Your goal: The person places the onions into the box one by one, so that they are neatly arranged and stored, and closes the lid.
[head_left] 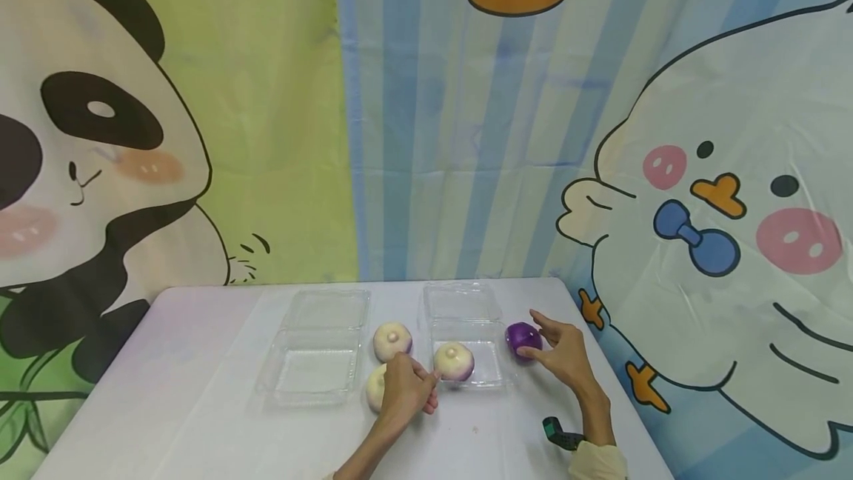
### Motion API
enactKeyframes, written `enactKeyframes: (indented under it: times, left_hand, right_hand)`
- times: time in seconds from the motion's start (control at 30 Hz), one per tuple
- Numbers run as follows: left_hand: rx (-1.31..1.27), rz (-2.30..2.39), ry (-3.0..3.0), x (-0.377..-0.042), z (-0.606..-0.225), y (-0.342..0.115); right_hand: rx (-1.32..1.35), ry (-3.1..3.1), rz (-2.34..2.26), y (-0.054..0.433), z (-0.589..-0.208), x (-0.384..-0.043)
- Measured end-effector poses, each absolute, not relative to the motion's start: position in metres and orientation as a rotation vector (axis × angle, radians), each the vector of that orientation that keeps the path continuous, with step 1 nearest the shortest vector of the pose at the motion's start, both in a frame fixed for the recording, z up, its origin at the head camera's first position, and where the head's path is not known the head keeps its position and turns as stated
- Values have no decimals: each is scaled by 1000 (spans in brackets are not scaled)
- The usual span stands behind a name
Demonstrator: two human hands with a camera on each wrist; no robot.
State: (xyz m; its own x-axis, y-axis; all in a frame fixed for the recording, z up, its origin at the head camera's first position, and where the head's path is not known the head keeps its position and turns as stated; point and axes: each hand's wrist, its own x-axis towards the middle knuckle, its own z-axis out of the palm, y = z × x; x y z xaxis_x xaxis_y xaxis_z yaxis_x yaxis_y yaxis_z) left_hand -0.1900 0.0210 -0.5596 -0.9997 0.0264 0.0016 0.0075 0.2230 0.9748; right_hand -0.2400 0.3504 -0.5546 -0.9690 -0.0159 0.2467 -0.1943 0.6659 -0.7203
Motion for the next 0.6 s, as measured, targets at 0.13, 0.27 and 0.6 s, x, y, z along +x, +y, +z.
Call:
enactKeyframes:
  times: [0.13,0.27,0.6]
  left_hand:
    - [43,1936,2457,-190,-559,21]
    - [40,1930,2462,-190,-559,21]
    - [27,1932,2461,-189,-560,21]
  right_hand:
    - [152,-2667,1193,354,-559,-241]
    - [151,-2663,1188,357,-563,-243]
    - [152,-2655,1191,357,-565,-244]
